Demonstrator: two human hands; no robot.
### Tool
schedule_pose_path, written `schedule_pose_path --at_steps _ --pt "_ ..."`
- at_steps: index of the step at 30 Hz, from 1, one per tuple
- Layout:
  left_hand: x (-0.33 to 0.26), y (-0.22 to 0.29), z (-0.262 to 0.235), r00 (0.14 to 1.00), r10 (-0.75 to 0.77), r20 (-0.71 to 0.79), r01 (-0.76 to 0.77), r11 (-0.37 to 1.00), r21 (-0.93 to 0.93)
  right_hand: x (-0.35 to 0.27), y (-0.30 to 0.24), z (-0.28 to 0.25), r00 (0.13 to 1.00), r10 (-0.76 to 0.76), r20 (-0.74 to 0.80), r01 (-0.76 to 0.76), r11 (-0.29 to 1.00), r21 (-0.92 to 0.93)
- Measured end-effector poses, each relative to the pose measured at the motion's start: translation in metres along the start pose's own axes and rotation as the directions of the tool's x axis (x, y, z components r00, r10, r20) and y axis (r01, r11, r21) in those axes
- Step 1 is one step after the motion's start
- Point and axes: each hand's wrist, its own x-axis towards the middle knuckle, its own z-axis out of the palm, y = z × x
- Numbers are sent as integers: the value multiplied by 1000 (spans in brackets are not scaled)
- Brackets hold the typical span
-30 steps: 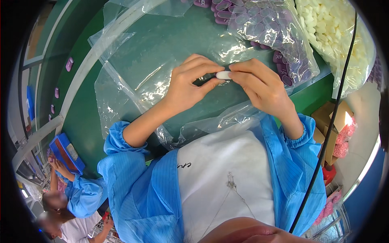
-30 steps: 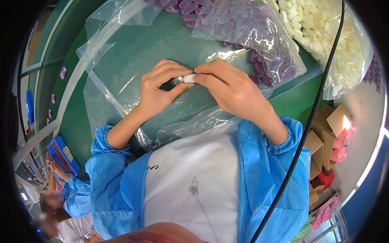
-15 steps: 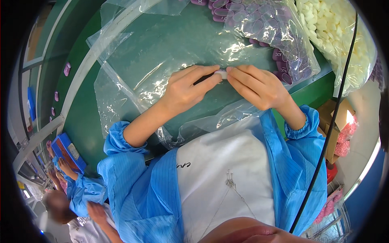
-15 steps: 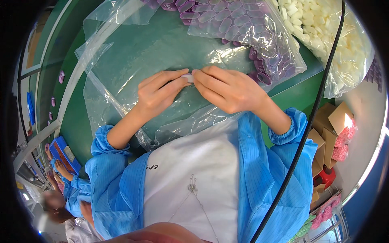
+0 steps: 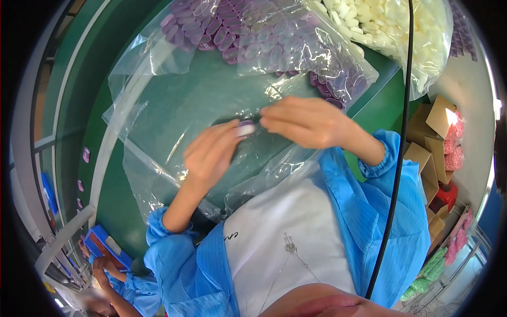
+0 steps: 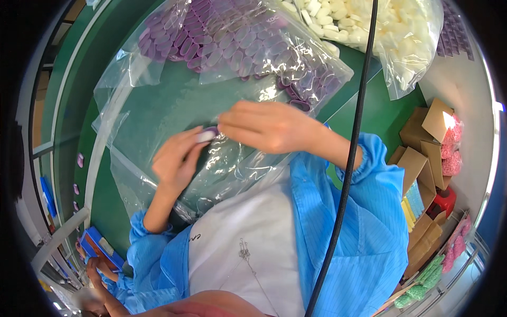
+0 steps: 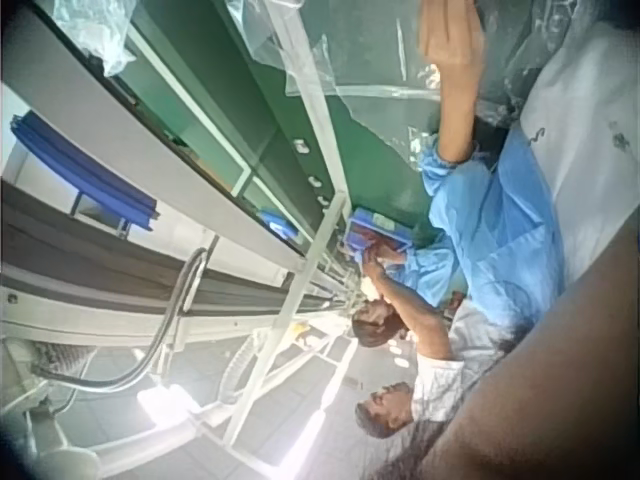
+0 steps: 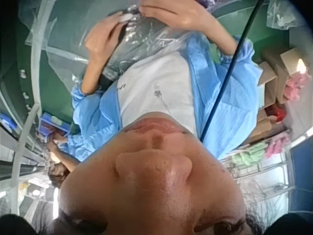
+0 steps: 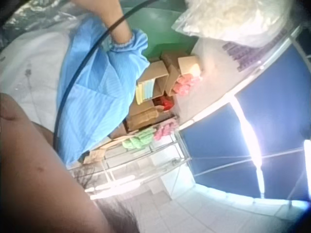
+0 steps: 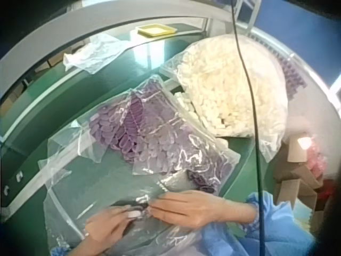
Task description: The person repeatedly picks up small white cylindrical objects and purple plastic casings from a green workbench. They insert the white objects into the purple casings by hand and place the assembled units onto the table. The process is repetitive and involves handling small parts one at a time.
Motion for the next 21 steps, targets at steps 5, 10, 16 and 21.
schedule_pose_path --at_steps 5,10,16,21 --pt "21 -97 -132 923 -310 -227 381 812 441 -21 41 -93 754 568 -330 -654 696 -296" --pt "2 -270 -328 725 -673 143 498 657 566 -37 118 -104 614 787 -59 -730 538 -422" --pt "-9 -319 -314 613 -769 183 579 595 557 -42 121 -99 610 793 10 -649 506 -568" --pt "76 -160 -142 949 -279 -146 315 818 482 -46 122 -95 561 821 -102 -731 434 -526"
